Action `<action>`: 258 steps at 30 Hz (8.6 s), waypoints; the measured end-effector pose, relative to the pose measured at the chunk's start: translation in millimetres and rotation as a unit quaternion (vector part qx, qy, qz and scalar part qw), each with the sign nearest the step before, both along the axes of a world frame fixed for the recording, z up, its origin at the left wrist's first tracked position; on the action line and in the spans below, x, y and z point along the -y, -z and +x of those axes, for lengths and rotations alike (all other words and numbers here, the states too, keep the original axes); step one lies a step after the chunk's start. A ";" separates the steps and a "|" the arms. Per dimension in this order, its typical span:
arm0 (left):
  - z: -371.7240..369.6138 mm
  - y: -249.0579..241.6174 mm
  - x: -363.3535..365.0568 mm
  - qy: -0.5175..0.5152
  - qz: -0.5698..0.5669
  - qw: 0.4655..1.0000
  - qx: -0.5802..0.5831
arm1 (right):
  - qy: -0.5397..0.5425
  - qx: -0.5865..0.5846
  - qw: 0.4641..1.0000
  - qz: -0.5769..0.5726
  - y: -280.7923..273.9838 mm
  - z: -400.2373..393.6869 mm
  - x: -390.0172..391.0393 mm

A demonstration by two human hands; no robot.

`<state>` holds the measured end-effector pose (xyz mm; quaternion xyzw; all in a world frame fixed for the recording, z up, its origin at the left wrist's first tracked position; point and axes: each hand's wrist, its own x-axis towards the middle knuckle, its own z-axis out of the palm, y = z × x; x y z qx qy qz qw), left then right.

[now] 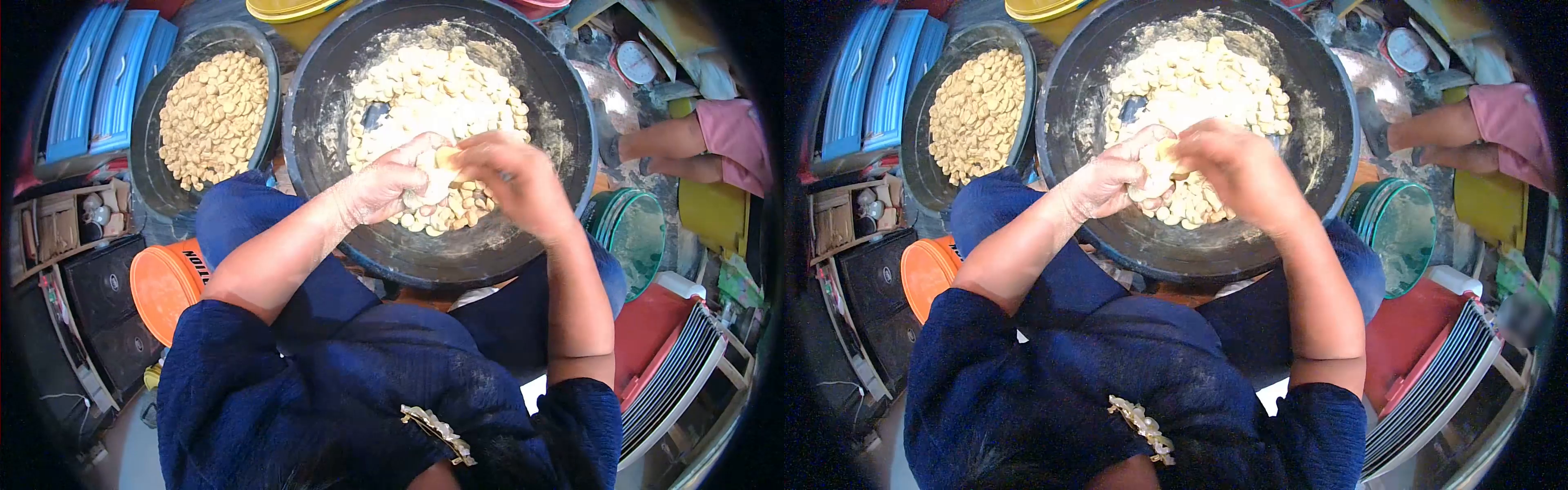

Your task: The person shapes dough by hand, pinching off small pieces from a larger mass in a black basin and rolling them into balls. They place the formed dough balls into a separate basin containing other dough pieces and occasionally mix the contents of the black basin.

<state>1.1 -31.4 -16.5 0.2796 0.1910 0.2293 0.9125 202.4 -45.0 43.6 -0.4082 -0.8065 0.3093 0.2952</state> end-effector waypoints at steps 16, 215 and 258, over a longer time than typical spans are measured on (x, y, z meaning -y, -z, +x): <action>3.0 4.4 -1.0 -0.027 -0.035 0.999 -0.027 | 0.122 -0.046 0.990 -0.043 12.8 -12.5 -2.1; -37.9 17.4 -3.5 -0.078 0.064 0.985 -0.142 | -0.065 0.237 0.902 -0.355 59.1 -32.7 14.7; -32.0 10.4 -24.8 0.043 0.148 0.973 -0.171 | 0.118 -0.256 0.873 -0.398 43.9 -10.9 -3.0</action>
